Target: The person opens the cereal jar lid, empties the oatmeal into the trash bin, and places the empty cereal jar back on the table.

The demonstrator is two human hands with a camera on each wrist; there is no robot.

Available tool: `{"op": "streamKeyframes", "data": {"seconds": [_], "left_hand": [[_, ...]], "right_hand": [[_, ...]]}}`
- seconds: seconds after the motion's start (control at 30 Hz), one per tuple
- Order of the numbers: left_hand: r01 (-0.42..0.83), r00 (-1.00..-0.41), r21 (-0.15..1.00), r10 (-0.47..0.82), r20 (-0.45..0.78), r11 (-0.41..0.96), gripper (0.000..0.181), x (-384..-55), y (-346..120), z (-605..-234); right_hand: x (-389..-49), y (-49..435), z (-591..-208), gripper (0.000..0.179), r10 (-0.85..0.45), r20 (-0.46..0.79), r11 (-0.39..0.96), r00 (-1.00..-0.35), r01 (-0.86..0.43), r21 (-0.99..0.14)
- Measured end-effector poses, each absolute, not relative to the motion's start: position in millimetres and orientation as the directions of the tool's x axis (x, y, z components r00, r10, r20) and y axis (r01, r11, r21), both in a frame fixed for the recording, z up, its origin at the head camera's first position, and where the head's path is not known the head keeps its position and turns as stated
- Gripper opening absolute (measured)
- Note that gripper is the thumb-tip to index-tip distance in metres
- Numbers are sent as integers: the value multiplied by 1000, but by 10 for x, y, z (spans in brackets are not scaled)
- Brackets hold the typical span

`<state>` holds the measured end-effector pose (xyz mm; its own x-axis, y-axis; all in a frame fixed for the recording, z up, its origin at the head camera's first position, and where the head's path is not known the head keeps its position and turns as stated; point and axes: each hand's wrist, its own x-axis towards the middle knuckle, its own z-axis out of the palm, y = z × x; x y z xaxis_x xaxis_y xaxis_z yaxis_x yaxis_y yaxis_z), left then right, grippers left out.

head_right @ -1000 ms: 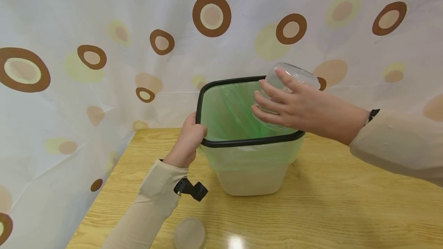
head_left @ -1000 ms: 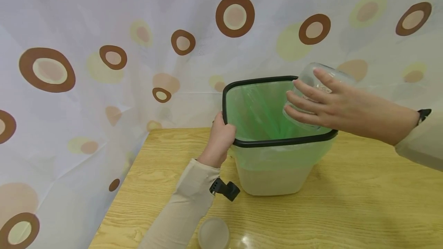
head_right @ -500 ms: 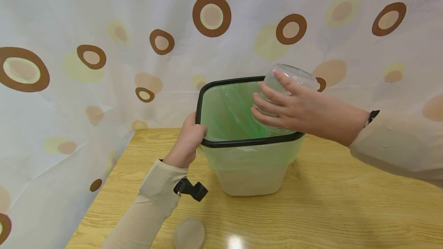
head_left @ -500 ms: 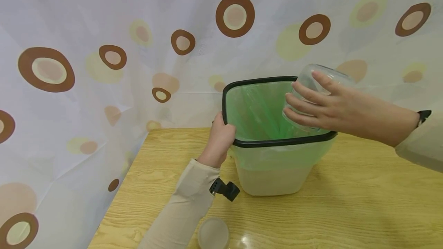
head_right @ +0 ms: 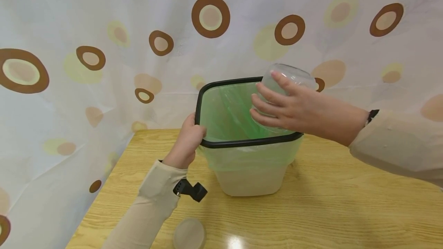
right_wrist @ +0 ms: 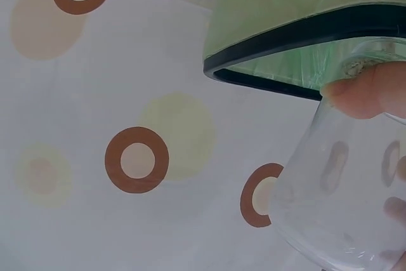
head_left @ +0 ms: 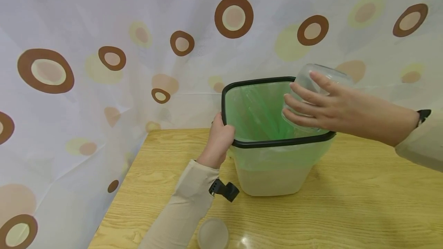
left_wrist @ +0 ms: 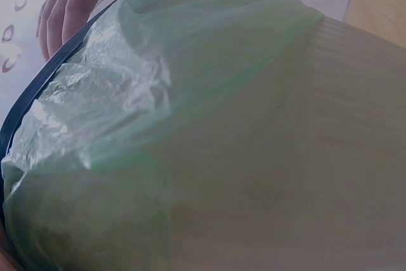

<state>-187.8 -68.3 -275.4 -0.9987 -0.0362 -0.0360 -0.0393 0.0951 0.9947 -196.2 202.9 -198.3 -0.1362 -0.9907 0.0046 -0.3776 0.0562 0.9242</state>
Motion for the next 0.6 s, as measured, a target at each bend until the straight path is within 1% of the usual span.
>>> {"op": "streamKeyframes", "data": {"seconds": [0.23,0.3,0.47,0.53,0.6], "left_hand": [[-44,-999,994,-35,-41,96,54,-1890,-682,-2760],[-42,-999,994,-34,-39,97,53,-1893,-680,-2761],[-39,-999,994,-32,-36,99,54,-1893,-677,-2761],[-38,-999,994,-33,-35,98,55,-1890,-677,-2760],[-38,-999,995,-34,-35,97,56,-1887,-677,-2755]], "right_hand": [[-1969,2003,-1995,113,-991,-24,25,-128,-364,931],[-1987,2004,-1995,117,-991,-24,23,-128,-350,937],[-2067,2001,-1982,131,-997,-6,19,-81,-309,951],[-2074,1994,-1977,130,-997,-10,14,-78,-310,951],[-2061,1987,-1975,126,-995,-36,-1,-98,-330,944]]}}
